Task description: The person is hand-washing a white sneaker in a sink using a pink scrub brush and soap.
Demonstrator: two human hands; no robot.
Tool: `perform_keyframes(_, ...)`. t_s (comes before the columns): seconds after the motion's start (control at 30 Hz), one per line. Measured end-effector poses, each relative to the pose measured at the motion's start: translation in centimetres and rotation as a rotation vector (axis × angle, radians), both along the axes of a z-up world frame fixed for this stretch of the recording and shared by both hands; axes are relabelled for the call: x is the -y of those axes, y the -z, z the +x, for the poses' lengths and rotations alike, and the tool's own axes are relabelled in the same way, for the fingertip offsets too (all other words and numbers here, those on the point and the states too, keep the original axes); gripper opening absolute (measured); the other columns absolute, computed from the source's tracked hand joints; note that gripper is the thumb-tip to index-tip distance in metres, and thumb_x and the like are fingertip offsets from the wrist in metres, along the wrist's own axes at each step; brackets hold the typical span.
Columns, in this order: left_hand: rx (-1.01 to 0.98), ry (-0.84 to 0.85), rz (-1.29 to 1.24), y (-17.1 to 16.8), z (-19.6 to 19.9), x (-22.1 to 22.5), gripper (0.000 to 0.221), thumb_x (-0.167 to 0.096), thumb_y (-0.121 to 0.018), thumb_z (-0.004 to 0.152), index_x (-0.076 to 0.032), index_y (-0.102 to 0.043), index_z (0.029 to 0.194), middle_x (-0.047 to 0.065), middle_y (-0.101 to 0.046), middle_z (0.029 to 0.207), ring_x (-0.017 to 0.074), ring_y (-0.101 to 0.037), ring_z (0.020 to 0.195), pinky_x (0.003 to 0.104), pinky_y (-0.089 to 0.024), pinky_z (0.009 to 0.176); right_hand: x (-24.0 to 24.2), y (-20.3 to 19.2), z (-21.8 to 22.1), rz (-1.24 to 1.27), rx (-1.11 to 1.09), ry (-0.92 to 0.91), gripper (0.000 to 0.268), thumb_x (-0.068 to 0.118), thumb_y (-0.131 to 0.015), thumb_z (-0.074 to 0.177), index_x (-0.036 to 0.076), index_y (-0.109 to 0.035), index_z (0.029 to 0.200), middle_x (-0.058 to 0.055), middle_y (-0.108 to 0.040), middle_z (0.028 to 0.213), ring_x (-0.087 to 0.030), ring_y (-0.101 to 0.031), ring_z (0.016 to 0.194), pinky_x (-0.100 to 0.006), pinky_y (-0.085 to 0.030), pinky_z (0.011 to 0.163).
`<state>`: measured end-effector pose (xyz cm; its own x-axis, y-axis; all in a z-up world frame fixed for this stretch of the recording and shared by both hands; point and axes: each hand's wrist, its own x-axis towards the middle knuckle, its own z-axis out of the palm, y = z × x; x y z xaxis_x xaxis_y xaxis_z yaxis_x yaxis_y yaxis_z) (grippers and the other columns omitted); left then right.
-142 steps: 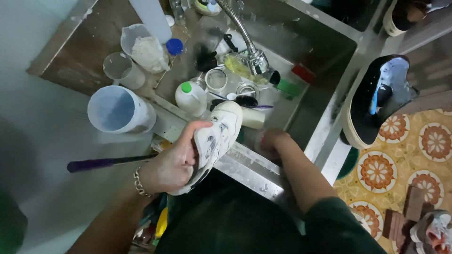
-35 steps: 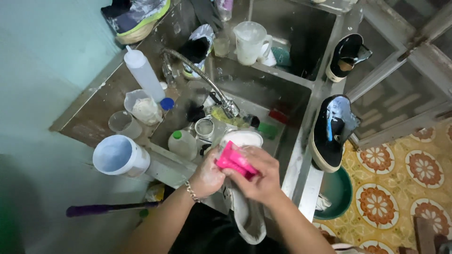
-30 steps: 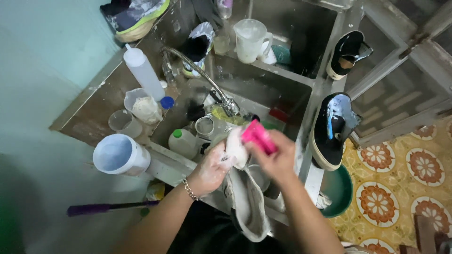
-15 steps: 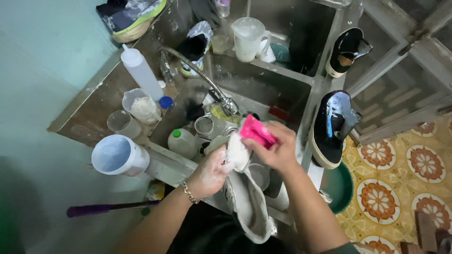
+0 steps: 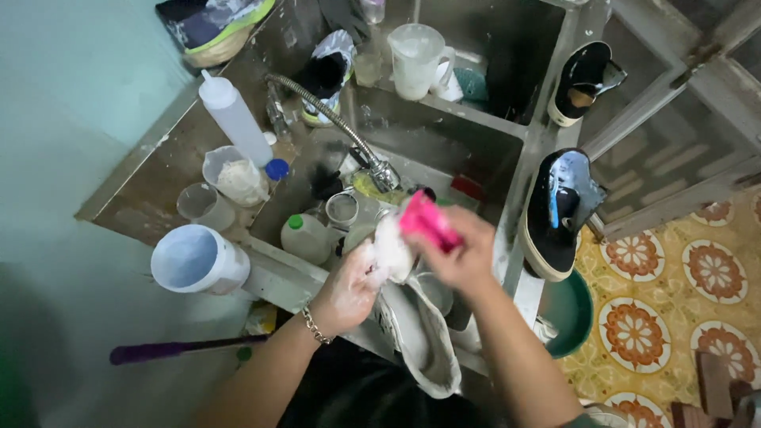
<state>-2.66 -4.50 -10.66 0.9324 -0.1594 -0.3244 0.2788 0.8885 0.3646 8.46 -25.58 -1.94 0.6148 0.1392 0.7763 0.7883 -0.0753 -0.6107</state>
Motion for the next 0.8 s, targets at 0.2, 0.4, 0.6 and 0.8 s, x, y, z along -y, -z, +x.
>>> perform_keyframes(0.2,0.310,-0.076,0.101,-0.5,-2.8,-0.1,0.075,0.004,-0.080,0.109,-0.015,-0.062,0.179,0.000,-0.076,0.171,0.0187,-0.083,0.121,0.049,-0.063,0.128,-0.4,-4.3,-2.2,-0.035,-0.047,-0.007,0.034,0.018,-0.113,0.087,0.006,-0.087,0.105,-0.023,-0.087,0.088,-0.051,-0.085,0.076,-0.057,-0.069,0.071)
perform_keyframes(0.4,0.479,0.007,0.607,1.4,-2.4,-2.4,0.072,0.006,-0.072,0.109,-0.004,-0.058,0.180,0.011,-0.079,0.166,0.0212,-0.080,0.131,0.042,-0.067,0.117,-3.6,-5.1,-7.3,0.056,-0.115,-0.169,0.025,0.023,-0.112,0.085,0.017,-0.090,0.096,-0.015,-0.091,0.083,-0.044,-0.086,0.070,-0.053,-0.071,0.068)
perform_keyframes(0.6,0.389,0.246,1.410,-14.3,-2.5,-0.5,0.063,-0.031,-0.072,0.120,-0.016,-0.064,0.180,0.007,-0.091,0.152,0.0222,-0.088,0.138,0.038,-0.068,0.117,1.5,0.3,-1.6,-0.124,-0.179,0.077,0.037,0.019,-0.112,0.091,-0.001,-0.085,0.107,-0.030,-0.088,0.098,-0.058,-0.087,0.089,-0.060,-0.070,0.075)
perform_keyframes(0.8,0.785,0.002,1.222,-14.6,-2.1,-0.8,0.069,-0.010,-0.071,0.117,0.015,-0.052,0.178,0.036,-0.071,0.173,0.0423,-0.072,0.157,0.055,-0.058,0.134,0.4,0.9,-2.5,-0.038,-0.129,0.012,0.041,0.022,-0.114,0.088,0.003,-0.085,0.111,-0.028,-0.089,0.101,-0.054,-0.088,0.093,-0.060,-0.071,0.080)
